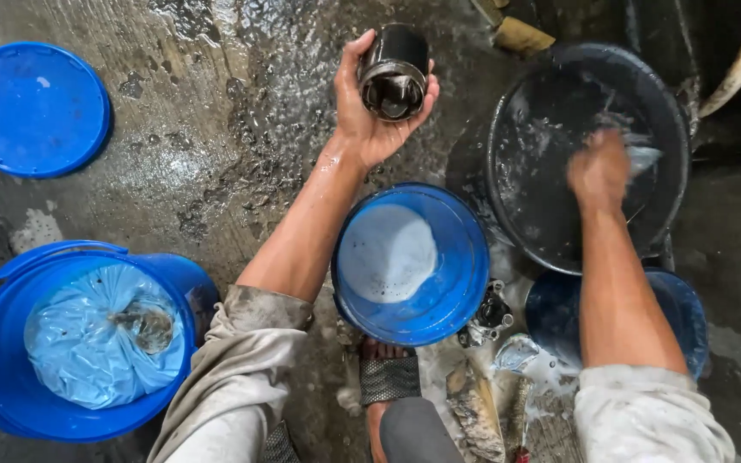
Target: Cleaning small mechanical components by scrubbing them with a brush in soapy water and rinsing them.
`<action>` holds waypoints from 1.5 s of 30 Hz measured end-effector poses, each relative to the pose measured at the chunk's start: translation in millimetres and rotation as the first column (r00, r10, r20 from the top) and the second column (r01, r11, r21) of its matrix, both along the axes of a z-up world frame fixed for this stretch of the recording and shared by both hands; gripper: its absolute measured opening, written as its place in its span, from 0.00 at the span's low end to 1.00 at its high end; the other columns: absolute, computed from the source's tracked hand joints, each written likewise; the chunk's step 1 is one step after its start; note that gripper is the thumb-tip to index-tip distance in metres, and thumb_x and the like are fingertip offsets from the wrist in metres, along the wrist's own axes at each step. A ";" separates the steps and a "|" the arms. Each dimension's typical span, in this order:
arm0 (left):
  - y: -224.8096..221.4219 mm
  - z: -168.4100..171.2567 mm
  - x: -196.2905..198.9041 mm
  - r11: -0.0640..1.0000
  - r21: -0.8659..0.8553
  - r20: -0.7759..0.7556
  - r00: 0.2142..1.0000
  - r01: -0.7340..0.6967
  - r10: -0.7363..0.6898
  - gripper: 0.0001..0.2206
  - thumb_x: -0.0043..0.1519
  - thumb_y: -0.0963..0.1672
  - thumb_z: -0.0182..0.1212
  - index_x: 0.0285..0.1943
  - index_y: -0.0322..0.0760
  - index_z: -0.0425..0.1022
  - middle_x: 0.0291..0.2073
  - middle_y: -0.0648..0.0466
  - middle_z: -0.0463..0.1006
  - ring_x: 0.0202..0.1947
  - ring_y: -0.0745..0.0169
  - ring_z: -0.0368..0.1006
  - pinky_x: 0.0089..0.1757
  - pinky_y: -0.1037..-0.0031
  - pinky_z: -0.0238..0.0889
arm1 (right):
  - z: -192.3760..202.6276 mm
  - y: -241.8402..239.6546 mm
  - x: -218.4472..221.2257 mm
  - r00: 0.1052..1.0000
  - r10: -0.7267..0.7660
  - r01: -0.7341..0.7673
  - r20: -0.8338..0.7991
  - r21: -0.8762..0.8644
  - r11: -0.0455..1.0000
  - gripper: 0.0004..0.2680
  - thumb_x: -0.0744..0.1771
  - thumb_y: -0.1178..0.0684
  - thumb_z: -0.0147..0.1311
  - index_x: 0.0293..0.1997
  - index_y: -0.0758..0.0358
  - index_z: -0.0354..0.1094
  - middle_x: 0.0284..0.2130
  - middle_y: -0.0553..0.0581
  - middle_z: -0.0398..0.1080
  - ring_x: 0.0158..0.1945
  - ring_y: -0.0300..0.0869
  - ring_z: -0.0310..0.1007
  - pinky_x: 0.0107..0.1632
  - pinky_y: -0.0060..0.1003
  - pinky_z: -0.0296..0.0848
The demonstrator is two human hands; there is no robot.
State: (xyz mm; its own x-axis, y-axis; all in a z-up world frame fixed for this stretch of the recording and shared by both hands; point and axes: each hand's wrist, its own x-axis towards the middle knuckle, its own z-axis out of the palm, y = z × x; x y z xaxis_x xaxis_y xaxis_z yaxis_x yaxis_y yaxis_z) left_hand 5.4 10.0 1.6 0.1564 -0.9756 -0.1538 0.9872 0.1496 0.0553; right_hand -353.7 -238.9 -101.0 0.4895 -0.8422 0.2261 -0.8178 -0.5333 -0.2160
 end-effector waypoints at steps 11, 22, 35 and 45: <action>-10.3 4.0 -7.7 0.978 0.139 0.044 0.988 -0.156 0.151 0.31 0.47 0.58 0.66 0.43 0.28 0.70 0.31 0.44 0.75 0.31 0.53 0.76 0.37 0.61 0.77 | 142.9 66.3 135.7 0.516 -0.692 -0.589 0.504 0.796 0.140 0.12 0.71 0.47 0.49 0.40 0.67 0.73 0.34 0.60 0.76 0.39 0.45 0.80 0.51 0.40 0.80; -29.9 -35.9 3.9 0.918 0.330 -0.050 0.967 -0.220 0.250 0.35 0.48 0.56 0.60 0.56 0.26 0.64 0.40 0.36 0.74 0.38 0.41 0.76 0.40 0.54 0.75 | 106.3 59.5 114.7 0.759 -0.143 -0.192 0.635 0.428 0.883 0.16 0.73 0.46 0.39 0.28 0.60 0.66 0.27 0.51 0.69 0.32 0.39 0.68 0.38 0.36 0.73; -4.1 -3.2 4.1 0.809 0.470 0.487 0.868 -0.353 0.096 0.24 0.48 0.57 0.64 0.38 0.36 0.69 0.25 0.54 0.73 0.19 0.65 0.72 0.20 0.75 0.71 | 82.4 16.5 75.5 0.387 -0.784 -0.868 0.486 0.480 -0.130 0.14 0.73 0.51 0.45 0.45 0.73 0.78 0.42 0.64 0.79 0.41 0.49 0.80 0.52 0.38 0.80; 3.3 6.8 1.6 0.952 0.233 0.299 0.946 -0.200 0.125 0.28 0.56 0.57 0.56 0.41 0.25 0.75 0.26 0.44 0.81 0.18 0.55 0.76 0.20 0.71 0.69 | 197.3 163.4 214.7 0.827 0.230 -0.514 0.513 0.525 0.678 0.14 0.66 0.60 0.50 0.58 0.59 0.73 0.37 0.48 0.75 0.31 0.30 0.63 0.33 0.25 0.64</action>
